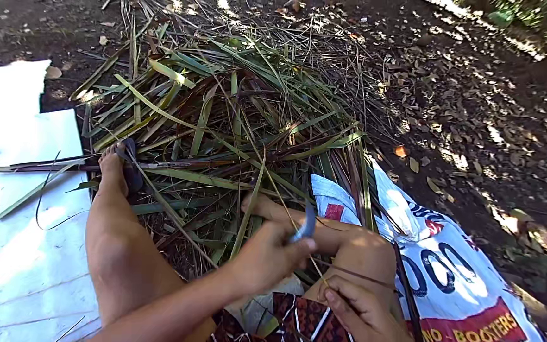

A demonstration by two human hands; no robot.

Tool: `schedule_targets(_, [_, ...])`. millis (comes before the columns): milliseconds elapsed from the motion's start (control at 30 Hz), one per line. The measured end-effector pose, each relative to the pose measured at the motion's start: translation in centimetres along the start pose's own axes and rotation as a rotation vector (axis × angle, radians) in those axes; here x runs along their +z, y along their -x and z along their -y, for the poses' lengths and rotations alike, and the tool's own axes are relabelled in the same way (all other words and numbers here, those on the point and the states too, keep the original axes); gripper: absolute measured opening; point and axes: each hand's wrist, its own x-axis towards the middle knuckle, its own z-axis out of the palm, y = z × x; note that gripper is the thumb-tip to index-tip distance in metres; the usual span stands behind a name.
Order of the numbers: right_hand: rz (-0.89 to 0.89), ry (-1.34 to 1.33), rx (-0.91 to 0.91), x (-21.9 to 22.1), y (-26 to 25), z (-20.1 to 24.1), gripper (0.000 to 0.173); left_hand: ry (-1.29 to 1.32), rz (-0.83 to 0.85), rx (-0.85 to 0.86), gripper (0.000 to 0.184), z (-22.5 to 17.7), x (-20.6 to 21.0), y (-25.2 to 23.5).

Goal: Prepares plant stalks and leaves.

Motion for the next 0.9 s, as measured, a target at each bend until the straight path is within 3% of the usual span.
schedule_targets(67, [-0.065,0.041,-0.053,0.2,-0.5,-0.2,0.026,-0.009,0.040,0.026,0.018,-0.2,0.2,-0.2])
schedule_targets(200, [-0.049,-0.007,-0.028,0.0,0.4,-0.4,0.027,0.140,-0.346,0.097,0.022,-2.4,-5.8,-0.1])
schedule_targets(267, [-0.041,0.028,-0.028,0.3,0.5,-0.5,0.025,0.136,-0.415,0.112,0.019,-2.1,-6.3,-0.1])
schedule_targets(400, [-0.085,0.136,-0.077,1.2,0.1,-1.1,0.026,-0.073,-0.083,0.000,0.019,-0.2,-1.8,-0.3])
schedule_targets(433, [-0.090,0.143,-0.084,1.0,0.1,-1.3,0.026,-0.072,-0.064,-0.001,0.019,-0.4,-1.9,-0.3])
schedule_targets(567, [-0.003,0.036,-0.003,-0.5,2.5,-2.3,0.032,0.104,-0.454,0.117,0.025,-3.3,-8.1,0.9])
schedule_targets(633, [0.054,-0.053,0.022,-1.1,3.3,-3.3,0.036,0.156,-0.533,0.167,0.028,-3.5,-9.3,1.0])
schedule_targets(700, [0.125,-0.123,0.040,-1.3,3.2,-3.7,0.035,0.203,-0.395,0.161,0.023,-2.2,-7.8,0.6])
schedule_targets(833, [0.176,-0.191,0.008,-1.1,2.6,-3.7,0.030,0.124,0.066,0.027,0.015,-0.3,-2.0,-0.3])
schedule_targets(900, [0.127,-0.198,0.006,-1.3,3.0,-4.1,0.030,0.104,0.060,0.024,0.016,-1.1,-2.5,-0.3])
